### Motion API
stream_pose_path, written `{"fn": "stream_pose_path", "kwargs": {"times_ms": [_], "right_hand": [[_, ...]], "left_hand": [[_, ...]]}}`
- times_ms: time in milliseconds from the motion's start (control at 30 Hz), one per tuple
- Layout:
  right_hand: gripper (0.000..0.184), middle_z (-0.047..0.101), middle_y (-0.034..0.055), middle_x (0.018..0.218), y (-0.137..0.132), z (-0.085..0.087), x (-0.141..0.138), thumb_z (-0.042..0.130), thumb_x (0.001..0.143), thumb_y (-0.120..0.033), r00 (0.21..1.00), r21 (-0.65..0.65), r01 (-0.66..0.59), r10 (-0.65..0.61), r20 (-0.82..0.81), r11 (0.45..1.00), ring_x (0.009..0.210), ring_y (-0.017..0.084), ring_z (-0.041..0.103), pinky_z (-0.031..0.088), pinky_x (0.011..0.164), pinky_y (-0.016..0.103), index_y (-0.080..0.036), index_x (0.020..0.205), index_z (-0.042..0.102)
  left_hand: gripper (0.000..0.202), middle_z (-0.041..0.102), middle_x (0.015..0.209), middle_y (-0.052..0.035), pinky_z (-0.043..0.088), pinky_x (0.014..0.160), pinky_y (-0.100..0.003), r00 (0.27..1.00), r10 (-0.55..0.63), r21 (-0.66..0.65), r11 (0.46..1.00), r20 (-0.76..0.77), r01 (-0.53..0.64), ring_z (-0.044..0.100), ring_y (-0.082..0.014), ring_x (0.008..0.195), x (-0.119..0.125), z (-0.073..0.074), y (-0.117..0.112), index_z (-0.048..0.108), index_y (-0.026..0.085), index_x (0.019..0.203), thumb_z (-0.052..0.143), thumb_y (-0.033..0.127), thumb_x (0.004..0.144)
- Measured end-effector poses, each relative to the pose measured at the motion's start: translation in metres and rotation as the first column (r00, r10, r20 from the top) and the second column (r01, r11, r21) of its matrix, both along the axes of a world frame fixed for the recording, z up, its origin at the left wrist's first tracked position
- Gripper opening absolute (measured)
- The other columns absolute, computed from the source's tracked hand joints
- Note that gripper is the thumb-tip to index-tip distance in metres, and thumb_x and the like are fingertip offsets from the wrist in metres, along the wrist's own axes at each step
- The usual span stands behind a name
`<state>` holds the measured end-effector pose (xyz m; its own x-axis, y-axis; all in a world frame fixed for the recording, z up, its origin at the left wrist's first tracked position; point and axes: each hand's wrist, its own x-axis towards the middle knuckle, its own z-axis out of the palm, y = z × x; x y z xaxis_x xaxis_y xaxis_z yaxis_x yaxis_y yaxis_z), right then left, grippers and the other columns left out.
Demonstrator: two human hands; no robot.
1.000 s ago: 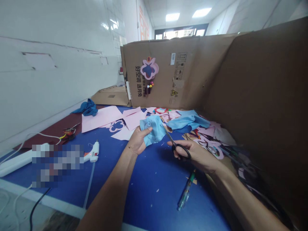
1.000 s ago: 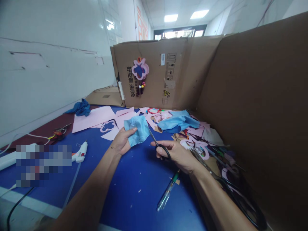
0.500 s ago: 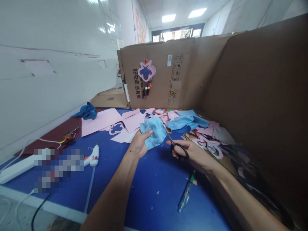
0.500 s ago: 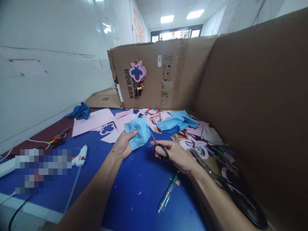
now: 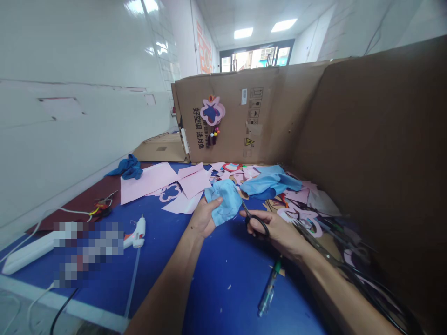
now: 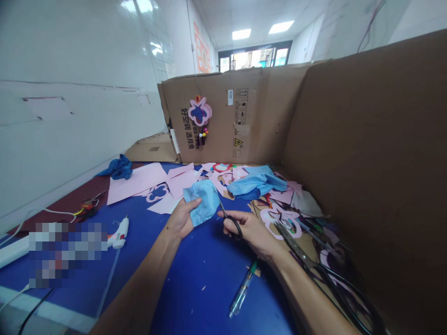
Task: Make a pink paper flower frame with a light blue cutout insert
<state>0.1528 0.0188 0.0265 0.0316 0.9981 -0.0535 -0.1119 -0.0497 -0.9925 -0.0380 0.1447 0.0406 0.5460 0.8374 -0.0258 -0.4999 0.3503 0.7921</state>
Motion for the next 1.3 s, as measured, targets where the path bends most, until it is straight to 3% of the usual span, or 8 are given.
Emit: {"fn": "stream_pose_path", "kwargs": {"times_ms": [233, 400, 600, 1033, 1167, 1300], "right_hand": [[0.076, 0.069, 0.0033, 0.077, 0.0006, 0.0017, -0.0034, 0.093, 0.070, -0.071, 0.999, -0.003, 0.037, -0.037, 0.017, 0.999, 0.070, 0.016, 0.054, 0.036, 0.065, 0.030, -0.016, 0.122, 0.084], [0.077, 0.069, 0.0030, 0.076, 0.0016, 0.0000, -0.0040, 0.092, 0.072, -0.072, 0.998, 0.003, 0.045, -0.045, 0.049, 0.999, 0.069, 0.016, 0.053, 0.036, 0.065, 0.030, -0.016, 0.125, 0.083], [0.075, 0.070, 0.0030, 0.077, 0.0011, -0.0002, -0.0041, 0.090, 0.075, -0.071, 0.997, 0.011, 0.046, -0.047, 0.059, 0.999, 0.071, 0.017, 0.054, 0.037, 0.068, 0.030, -0.015, 0.126, 0.083], [0.076, 0.070, 0.0026, 0.076, 0.0009, 0.0047, -0.0037, 0.090, 0.074, -0.072, 0.986, 0.008, 0.068, -0.068, 0.153, 0.998, 0.072, 0.018, 0.056, 0.042, 0.072, 0.032, -0.015, 0.125, 0.084], [0.078, 0.071, 0.0030, 0.078, 0.0018, 0.0032, -0.0031, 0.091, 0.072, -0.071, 0.983, -0.017, 0.063, -0.059, 0.174, 0.998, 0.075, 0.018, 0.058, 0.043, 0.075, 0.032, -0.015, 0.125, 0.084], [0.077, 0.072, 0.0035, 0.080, 0.0020, -0.0007, -0.0031, 0.090, 0.074, -0.070, 0.982, -0.029, 0.058, -0.052, 0.181, 0.998, 0.077, 0.019, 0.059, 0.044, 0.076, 0.032, -0.015, 0.127, 0.083]], "left_hand": [[0.045, 0.082, 0.099, -0.0120, 0.066, 0.093, -0.049, 1.000, 0.000, -0.023, 1.000, -0.007, 0.000, 0.082, -0.0333, 0.099, -0.0002, 0.0026, -0.0018, 0.075, 0.015, 0.112, 0.091, 0.018, 0.070], [0.047, 0.082, 0.099, -0.0124, 0.066, 0.092, -0.050, 1.000, -0.014, -0.016, 1.000, 0.009, 0.014, 0.081, -0.0348, 0.101, -0.0001, 0.0052, -0.0028, 0.075, 0.015, 0.113, 0.092, 0.019, 0.069], [0.048, 0.083, 0.096, -0.0111, 0.067, 0.089, -0.049, 1.000, 0.004, -0.043, 0.999, -0.008, -0.004, 0.081, -0.0314, 0.091, 0.0001, 0.0040, -0.0021, 0.075, 0.016, 0.112, 0.093, 0.019, 0.067], [0.052, 0.083, 0.100, -0.0131, 0.066, 0.092, -0.050, 1.000, -0.025, -0.022, 0.999, 0.018, 0.025, 0.081, -0.0348, 0.101, -0.0012, 0.0039, -0.0027, 0.075, 0.015, 0.116, 0.095, 0.021, 0.068], [0.054, 0.083, 0.100, -0.0140, 0.066, 0.093, -0.048, 1.000, 0.009, -0.030, 1.000, 0.029, -0.008, 0.081, -0.0310, 0.093, -0.0015, 0.0033, -0.0013, 0.076, 0.011, 0.113, 0.099, 0.025, 0.066], [0.057, 0.083, 0.094, -0.0128, 0.067, 0.084, -0.044, 0.999, 0.044, -0.038, 0.998, -0.031, -0.045, 0.080, -0.0279, 0.083, -0.0011, 0.0031, -0.0012, 0.077, 0.011, 0.112, 0.101, 0.030, 0.064]]}}
